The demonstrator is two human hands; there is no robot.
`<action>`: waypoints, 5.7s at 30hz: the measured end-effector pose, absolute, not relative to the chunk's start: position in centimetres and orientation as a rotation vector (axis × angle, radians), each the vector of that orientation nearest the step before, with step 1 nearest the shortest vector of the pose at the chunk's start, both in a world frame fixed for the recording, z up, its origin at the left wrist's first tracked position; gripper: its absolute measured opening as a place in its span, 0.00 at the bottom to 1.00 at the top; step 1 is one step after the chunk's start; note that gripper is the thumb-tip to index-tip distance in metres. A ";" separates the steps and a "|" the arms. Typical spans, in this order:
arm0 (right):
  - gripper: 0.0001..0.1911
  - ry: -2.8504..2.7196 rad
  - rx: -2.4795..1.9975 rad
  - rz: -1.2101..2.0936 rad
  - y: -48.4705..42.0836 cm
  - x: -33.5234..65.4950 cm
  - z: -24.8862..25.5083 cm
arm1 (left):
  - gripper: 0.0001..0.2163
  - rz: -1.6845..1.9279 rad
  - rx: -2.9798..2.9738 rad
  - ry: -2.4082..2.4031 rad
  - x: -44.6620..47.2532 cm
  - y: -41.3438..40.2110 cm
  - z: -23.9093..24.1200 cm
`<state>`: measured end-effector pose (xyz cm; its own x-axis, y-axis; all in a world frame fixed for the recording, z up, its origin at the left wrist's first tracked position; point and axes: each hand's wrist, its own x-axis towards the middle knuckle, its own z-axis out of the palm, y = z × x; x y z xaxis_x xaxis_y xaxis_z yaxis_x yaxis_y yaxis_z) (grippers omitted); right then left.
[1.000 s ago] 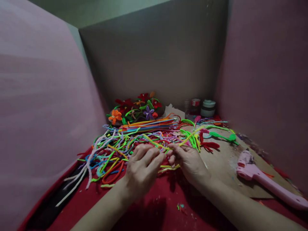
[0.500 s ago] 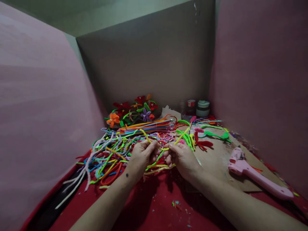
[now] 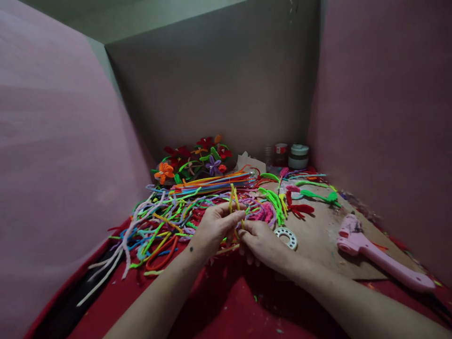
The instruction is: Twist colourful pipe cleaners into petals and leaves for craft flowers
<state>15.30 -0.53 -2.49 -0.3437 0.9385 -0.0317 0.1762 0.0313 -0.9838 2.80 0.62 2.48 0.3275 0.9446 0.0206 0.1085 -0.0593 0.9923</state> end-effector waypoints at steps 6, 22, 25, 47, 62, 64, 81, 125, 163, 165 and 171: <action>0.10 -1.185 -0.684 1.712 -0.6 15.4 -2.0 | 0.12 1.050 1.246 0.917 1.9 1.3 1.8; 0.10 -0.834 -0.507 1.915 -0.4 15.5 -2.6 | 0.10 1.071 1.115 0.822 1.1 1.5 1.3; 0.10 -0.848 -0.516 1.900 -0.3 15.5 -2.8 | 0.10 1.075 1.136 0.823 1.2 1.4 1.2; 0.12 -1.215 -0.846 1.712 -0.8 15.2 -2.1 | 0.10 1.288 1.381 1.122 1.1 1.5 1.9; 0.12 -1.171 -0.796 1.671 -0.3 15.6 -2.4 | 0.09 0.957 1.411 1.012 0.9 1.8 0.6; 0.11 -1.173 -0.845 1.655 -0.3 15.5 -2.5 | 0.09 0.991 1.379 1.038 1.2 1.8 0.5; 0.10 -1.153 -0.829 1.655 -0.2 15.9 -2.5 | 0.09 0.973 1.184 1.005 1.2 1.9 0.0; 0.05 -1.138 -0.831 1.635 -0.1 16.4 -2.1 | 0.05 1.022 1.803 1.064 1.1 0.9 0.7; 0.09 -1.930 -0.917 0.266 -2.2 16.6 -1.5 | 0.08 0.642 1.131 0.901 0.4 0.8 1.6; 0.08 -1.777 -0.920 0.629 -2.0 16.6 -1.1 | 0.07 0.746 1.264 0.936 0.3 0.5 2.0; 0.09 -1.420 -0.845 1.291 -1.7 16.6 -0.1 | 0.06 1.028 2.024 0.961 0.0 -0.3 3.2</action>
